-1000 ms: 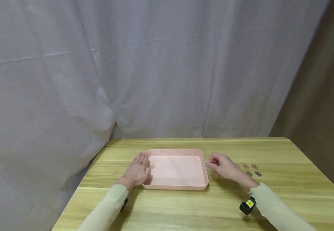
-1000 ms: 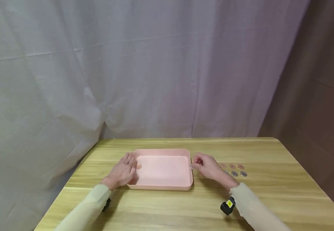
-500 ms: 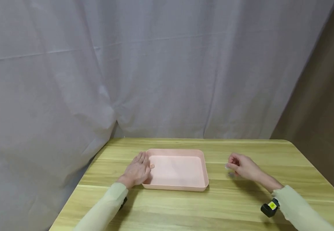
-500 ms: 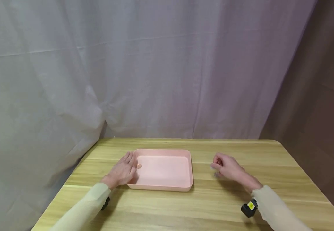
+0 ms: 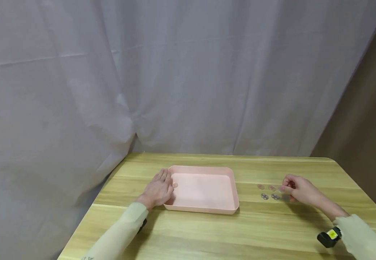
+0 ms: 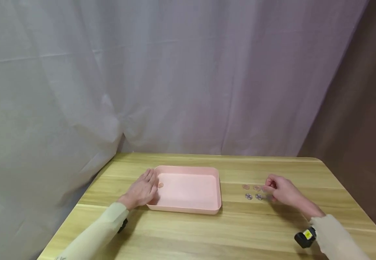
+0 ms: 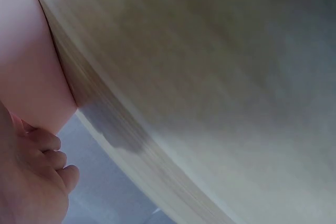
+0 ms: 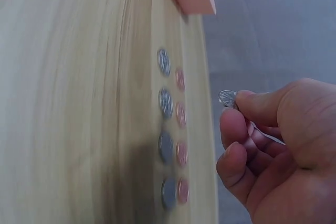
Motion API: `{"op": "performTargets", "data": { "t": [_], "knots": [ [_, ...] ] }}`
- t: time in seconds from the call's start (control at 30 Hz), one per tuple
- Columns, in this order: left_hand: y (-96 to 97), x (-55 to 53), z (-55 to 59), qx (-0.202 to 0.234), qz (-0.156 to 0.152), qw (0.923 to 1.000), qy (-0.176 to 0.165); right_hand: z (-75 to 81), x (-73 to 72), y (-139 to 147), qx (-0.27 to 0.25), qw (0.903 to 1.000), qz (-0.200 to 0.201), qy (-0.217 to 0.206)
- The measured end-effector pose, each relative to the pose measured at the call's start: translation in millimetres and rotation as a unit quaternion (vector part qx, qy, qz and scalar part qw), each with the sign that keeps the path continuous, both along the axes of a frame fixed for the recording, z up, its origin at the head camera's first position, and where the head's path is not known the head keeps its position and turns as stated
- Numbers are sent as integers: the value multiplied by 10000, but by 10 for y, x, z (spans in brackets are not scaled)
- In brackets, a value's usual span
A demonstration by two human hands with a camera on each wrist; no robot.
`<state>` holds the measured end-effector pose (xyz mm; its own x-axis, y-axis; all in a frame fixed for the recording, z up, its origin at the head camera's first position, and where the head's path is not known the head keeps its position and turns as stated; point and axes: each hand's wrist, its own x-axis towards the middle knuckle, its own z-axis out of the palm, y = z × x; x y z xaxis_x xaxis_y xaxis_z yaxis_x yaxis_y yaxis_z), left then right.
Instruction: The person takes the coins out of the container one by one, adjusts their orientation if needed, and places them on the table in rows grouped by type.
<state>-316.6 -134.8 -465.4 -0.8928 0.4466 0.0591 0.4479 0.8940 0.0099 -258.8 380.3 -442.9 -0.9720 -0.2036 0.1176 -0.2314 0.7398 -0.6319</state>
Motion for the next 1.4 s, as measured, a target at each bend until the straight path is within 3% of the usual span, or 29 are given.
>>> {"op": "performTargets", "data": {
  "t": [0.47, 0.83, 1.2, 1.4],
  "knots": [
    [35, 20, 8, -238, 50, 9997, -63, -285, 28, 510, 199, 9981, -433, -392],
    [15, 11, -18, 13, 64, 10000, -51, -305, 63, 707, 265, 9961, -528, -655],
    [15, -5, 5, -130, 47, 9999, -62, -394, 23, 888, 406, 9908, -640, -1123],
    [17, -14, 22, -153, 68, 9998, -80, -407, 9, 899, 539, 9889, -759, -1159]
  ]
}}
